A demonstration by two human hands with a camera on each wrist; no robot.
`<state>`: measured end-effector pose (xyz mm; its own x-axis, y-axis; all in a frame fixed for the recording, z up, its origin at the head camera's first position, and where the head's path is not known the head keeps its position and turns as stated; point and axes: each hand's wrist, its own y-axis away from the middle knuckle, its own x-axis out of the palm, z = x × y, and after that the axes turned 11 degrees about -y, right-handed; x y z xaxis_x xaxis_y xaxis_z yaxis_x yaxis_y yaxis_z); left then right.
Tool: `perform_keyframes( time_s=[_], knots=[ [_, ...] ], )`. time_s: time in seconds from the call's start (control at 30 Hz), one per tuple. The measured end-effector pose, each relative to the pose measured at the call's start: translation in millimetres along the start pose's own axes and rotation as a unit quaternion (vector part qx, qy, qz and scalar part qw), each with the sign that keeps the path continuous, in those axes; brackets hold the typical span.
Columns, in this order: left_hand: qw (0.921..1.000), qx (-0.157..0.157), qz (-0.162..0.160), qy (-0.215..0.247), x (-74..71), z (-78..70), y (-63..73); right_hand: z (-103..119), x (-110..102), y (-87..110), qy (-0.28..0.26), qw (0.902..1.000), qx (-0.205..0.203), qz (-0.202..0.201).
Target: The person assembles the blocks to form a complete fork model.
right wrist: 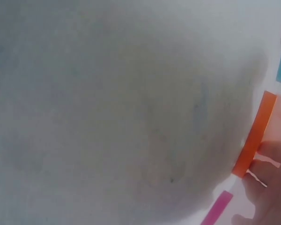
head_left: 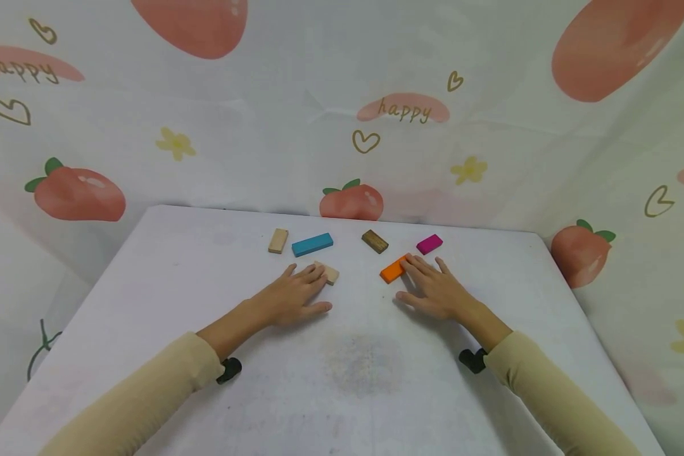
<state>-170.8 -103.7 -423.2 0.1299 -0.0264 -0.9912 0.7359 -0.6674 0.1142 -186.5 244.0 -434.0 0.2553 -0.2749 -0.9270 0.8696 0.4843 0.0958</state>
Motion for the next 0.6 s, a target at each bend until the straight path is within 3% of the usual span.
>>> perform_keyframes(
  time_s=[0.47,0.6],
  knots=[
    [0.9977,0.064,-0.022,-0.001,2.1,-11.2,-10.7,8,2,-6.3,-0.020,0.9997,-0.015,0.000],
    [0.9970,0.063,-0.038,-0.025,3.7,-16.9,-12.1,12,3,-7.8,-0.020,0.9991,-0.027,-0.024]
  ],
)
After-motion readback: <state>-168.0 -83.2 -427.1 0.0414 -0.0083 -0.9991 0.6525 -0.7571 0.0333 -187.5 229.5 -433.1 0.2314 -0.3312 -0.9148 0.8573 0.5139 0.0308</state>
